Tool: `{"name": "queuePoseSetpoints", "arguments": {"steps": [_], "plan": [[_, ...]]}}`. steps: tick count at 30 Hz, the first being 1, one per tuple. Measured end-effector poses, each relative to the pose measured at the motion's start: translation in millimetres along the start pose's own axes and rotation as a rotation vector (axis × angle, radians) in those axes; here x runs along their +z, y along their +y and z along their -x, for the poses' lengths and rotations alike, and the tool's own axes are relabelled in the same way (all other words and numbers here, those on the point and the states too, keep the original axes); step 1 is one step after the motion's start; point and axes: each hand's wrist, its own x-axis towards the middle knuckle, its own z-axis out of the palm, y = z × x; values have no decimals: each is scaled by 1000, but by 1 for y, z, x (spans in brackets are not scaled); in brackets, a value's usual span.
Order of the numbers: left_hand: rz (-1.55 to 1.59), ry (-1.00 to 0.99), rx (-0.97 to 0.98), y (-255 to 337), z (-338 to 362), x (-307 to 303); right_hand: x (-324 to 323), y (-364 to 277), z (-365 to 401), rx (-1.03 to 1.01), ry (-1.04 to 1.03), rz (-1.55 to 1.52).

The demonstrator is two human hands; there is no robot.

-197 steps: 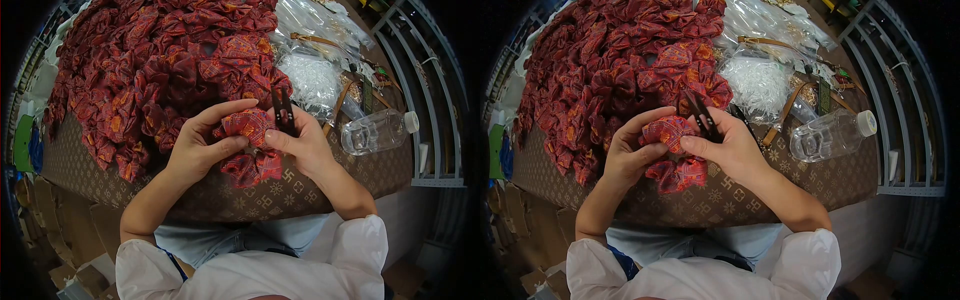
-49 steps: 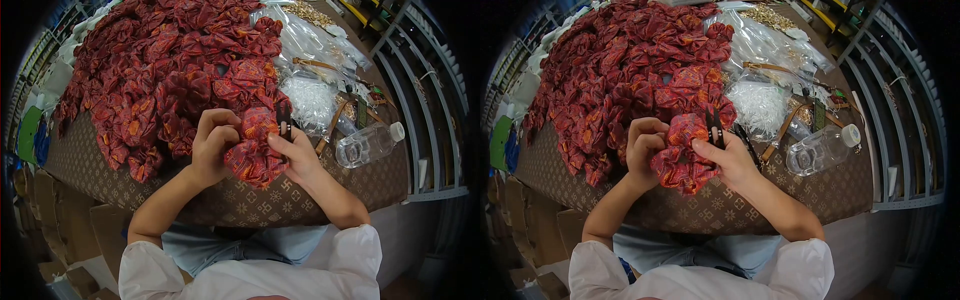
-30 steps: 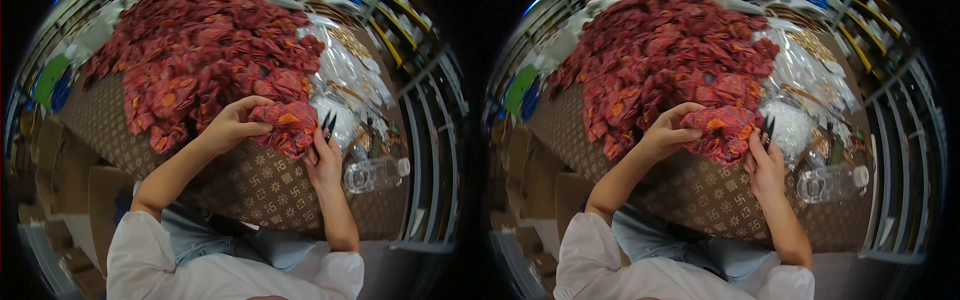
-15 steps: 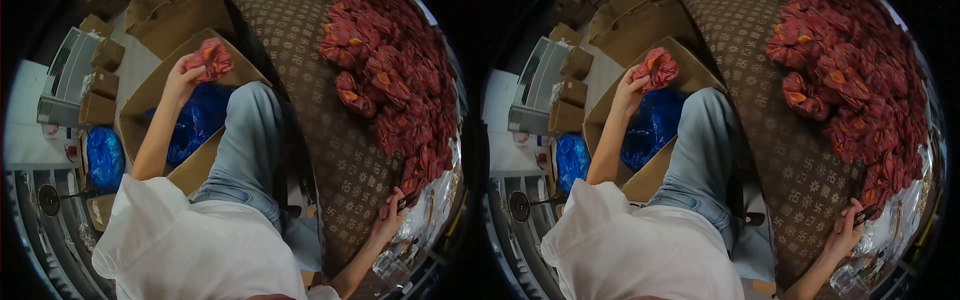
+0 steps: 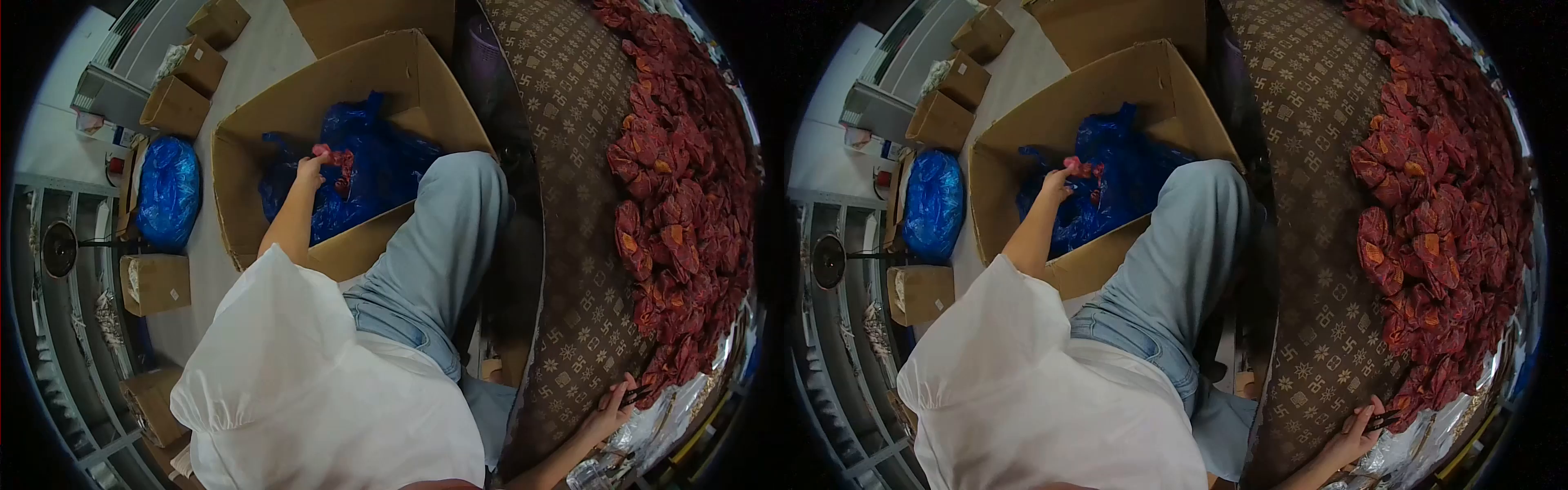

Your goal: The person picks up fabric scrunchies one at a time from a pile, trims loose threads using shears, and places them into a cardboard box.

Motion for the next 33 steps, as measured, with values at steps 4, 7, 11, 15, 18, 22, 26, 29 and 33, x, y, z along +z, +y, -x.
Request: {"name": "queuePoseSetpoints", "arguments": {"steps": [4,7,11,15,18,22,26,29,33], "plan": [[-120,-98,335,12,59,39,2,0,1,6,22,-23],[9,-424,869,67,199,79,6,-9,2,61,12,-104],[115,-1486,987,106,398,91,5,-16,5,112,6,-87],[594,-2558,576,102,533,89,3,-14,2,133,-28,-131],[740,-2705,294,87,568,81,-2,-17,2,134,-66,-241],[727,-2791,448,76,583,76,-3,-20,1,165,-65,-280],[673,-2786,584,77,583,77,-2,-25,2,159,-104,-234],[649,-2788,684,79,588,82,-3,-23,3,174,-114,-205],[609,-2794,816,77,589,78,-3,-20,3,166,-116,-239]]}}
